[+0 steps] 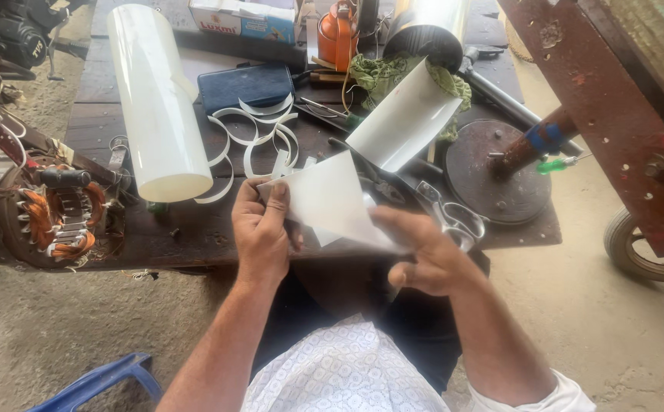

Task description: The person cuts a white plastic sheet into strips using shears. They hold the sheet with one hand and cut with the other, producing multiple narrow strips that accumulate on the workbench.

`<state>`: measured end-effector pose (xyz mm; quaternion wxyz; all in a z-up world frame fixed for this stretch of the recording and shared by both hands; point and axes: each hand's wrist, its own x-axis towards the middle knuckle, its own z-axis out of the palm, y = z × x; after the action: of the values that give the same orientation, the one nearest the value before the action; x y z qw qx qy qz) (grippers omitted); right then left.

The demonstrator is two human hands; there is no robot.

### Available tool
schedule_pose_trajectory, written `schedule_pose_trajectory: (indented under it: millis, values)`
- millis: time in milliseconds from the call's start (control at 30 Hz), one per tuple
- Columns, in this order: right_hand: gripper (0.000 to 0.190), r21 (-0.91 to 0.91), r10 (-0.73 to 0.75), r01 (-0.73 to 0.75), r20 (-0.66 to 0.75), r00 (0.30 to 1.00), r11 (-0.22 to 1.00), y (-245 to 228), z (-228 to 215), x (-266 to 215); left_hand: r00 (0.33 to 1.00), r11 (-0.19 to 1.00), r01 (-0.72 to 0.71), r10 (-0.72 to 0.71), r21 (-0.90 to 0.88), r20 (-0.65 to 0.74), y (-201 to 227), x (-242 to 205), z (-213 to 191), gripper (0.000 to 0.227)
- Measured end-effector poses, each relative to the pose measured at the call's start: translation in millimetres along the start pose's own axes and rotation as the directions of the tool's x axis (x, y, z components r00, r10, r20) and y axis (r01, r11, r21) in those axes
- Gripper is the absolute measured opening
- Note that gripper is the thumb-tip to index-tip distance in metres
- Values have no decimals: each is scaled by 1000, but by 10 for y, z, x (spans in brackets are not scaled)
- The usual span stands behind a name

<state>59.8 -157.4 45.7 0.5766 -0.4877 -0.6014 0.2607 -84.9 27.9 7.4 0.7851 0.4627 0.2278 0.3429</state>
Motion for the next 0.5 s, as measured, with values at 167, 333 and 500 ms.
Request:
schedule_pose_trajectory:
  millis: [167,333,500]
  values:
    - [19,-264,240,-328,-317,917,907,54,103,-112,995,998,-34,29,55,96,71,-134,43,32]
    - [13,-65,291,-339,-378,879,939,30,91,-175,978,988,-64,34,140,207,144,-230,72,42]
    - [11,-498,26,-182,-303,953,848,26,170,-212,936,925,-171,45,340,349,125,-272,50,41]
